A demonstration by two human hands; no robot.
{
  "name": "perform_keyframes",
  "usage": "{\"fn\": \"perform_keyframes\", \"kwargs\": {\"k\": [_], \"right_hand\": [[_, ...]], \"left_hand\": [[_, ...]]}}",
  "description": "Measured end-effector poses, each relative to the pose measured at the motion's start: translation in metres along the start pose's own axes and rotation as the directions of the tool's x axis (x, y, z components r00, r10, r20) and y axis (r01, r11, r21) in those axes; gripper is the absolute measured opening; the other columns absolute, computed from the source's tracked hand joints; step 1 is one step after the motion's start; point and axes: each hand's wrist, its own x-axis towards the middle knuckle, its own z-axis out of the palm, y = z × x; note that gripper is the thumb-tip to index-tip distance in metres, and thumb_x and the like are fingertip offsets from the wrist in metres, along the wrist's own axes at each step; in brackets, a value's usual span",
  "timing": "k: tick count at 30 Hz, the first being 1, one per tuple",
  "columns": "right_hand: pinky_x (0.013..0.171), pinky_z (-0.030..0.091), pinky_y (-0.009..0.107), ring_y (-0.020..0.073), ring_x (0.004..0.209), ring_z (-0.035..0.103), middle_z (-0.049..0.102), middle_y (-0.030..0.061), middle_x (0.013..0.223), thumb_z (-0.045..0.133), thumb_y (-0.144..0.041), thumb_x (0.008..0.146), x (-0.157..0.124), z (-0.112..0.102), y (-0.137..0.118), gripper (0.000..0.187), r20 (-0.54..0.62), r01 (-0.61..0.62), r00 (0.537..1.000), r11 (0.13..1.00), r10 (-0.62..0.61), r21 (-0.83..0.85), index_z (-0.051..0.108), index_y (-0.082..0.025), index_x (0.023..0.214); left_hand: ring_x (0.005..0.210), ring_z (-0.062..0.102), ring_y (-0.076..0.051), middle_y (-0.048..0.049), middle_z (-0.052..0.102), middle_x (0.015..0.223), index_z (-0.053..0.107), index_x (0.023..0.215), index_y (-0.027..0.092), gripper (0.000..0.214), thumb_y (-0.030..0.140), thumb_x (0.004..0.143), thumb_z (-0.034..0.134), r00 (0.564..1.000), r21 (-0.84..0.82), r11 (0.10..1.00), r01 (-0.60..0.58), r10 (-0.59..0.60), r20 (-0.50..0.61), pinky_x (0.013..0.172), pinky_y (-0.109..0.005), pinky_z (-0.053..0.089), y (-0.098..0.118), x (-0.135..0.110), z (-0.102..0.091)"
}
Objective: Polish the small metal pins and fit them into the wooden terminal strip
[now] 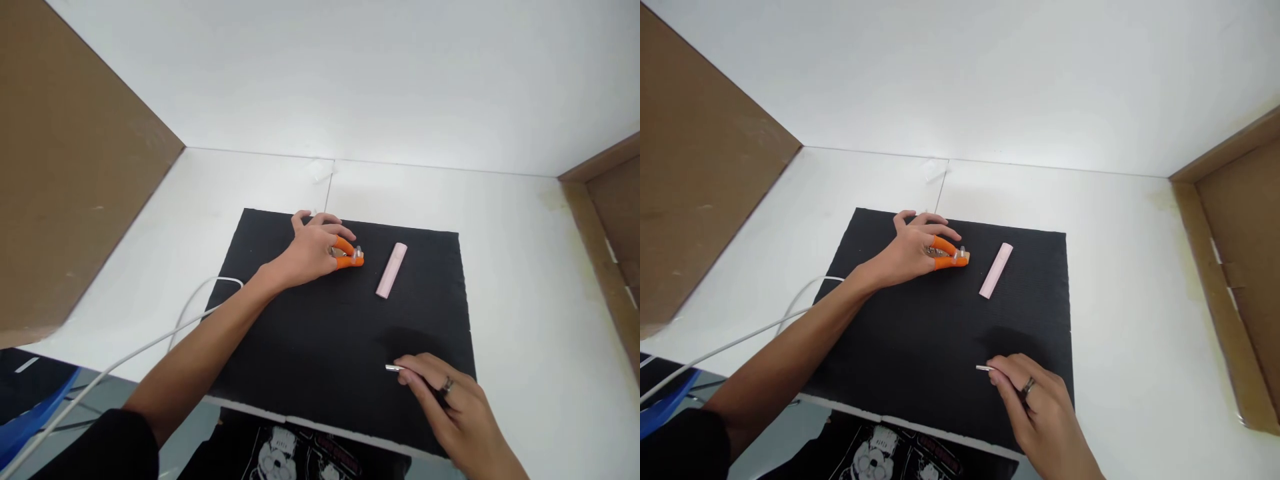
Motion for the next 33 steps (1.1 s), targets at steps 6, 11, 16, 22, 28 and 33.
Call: {"fn": "perform_keyframes", "kwargs": {"k": [6, 11, 16, 22, 28, 33], "right_hand": [[0.07, 0.061, 0.017, 0.0139, 0.083, 0.08, 0.081, 0.001, 0.097, 0.056, -0.025, 0.114, -0.001, 0.01, 0.008, 0.016, -0.014, 0.028, 1.0, 1.0, -0.028, 0.001, 0.068, -0.028, 0.123], [0.072, 0.06, 0.016, 0.0124, 0.08, 0.08, 0.08, -0.0005, 0.094, 0.055, -0.025, 0.114, -0.001, 0.015, 0.011, 0.017, -0.007, 0.034, 0.999, 0.999, -0.034, 0.018, 0.068, -0.028, 0.124], [0.071, 0.058, 0.013, 0.009, 0.074, 0.077, 0.076, -0.004, 0.086, 0.054, -0.025, 0.114, 0.003, 0.019, 0.013, 0.016, -0.015, 0.012, 1.0, 0.999, -0.011, 0.041, 0.067, -0.029, 0.123], [0.074, 0.058, 0.011, 0.0076, 0.072, 0.076, 0.075, -0.0046, 0.085, 0.054, -0.024, 0.114, 0.005, 0.021, 0.014, 0.017, -0.033, -0.001, 0.999, 0.999, 0.003, 0.043, 0.068, -0.029, 0.121], [0.075, 0.059, 0.011, 0.0083, 0.073, 0.077, 0.077, -0.0041, 0.086, 0.057, -0.022, 0.112, 0.004, 0.025, 0.014, 0.018, -0.046, -0.006, 0.999, 1.0, 0.007, 0.022, 0.069, -0.029, 0.123], [0.077, 0.06, 0.011, 0.0089, 0.077, 0.079, 0.079, -0.0035, 0.091, 0.057, -0.024, 0.112, 0.0, 0.027, 0.017, 0.018, -0.054, -0.011, 0.998, 1.0, 0.011, -0.003, 0.07, -0.029, 0.123]], "left_hand": [[0.137, 0.063, -0.032, 0.0017, 0.088, 0.122, 0.084, 0.08, 0.027, 0.013, 0.023, 0.092, 0.09, 1.0, 0.026, 0.999, -0.026, 0.025, 0.015, 0.125, -0.066, 0.013, -0.004, 0.003, 0.005], [0.139, 0.063, -0.032, 0.0013, 0.087, 0.123, 0.085, 0.084, 0.028, 0.011, 0.023, 0.094, 0.089, 0.999, 0.058, 0.997, -0.047, 0.047, 0.006, 0.124, -0.067, 0.012, -0.005, 0.004, 0.007], [0.139, 0.062, -0.033, 0.0007, 0.087, 0.125, 0.086, 0.087, 0.028, 0.012, 0.021, 0.097, 0.086, 0.998, 0.092, 0.994, -0.065, 0.065, -0.002, 0.124, -0.066, 0.015, -0.007, 0.003, 0.008], [0.139, 0.063, -0.034, 0.0002, 0.087, 0.124, 0.085, 0.087, 0.026, 0.01, 0.025, 0.096, 0.089, 0.997, 0.129, 0.989, -0.067, 0.07, -0.024, 0.124, -0.069, 0.015, -0.01, 0.002, 0.013], [0.14, 0.061, -0.036, -0.0024, 0.087, 0.125, 0.085, 0.087, 0.025, 0.014, 0.026, 0.101, 0.083, 0.996, 0.185, 0.979, -0.083, 0.088, -0.018, 0.124, -0.071, 0.015, -0.011, 0.003, 0.014], [0.14, 0.06, -0.036, -0.0034, 0.087, 0.127, 0.086, 0.088, 0.026, 0.016, 0.027, 0.103, 0.079, 0.994, 0.228, 0.968, -0.101, 0.106, -0.011, 0.124, -0.072, 0.016, -0.011, 0.002, 0.015]]}}
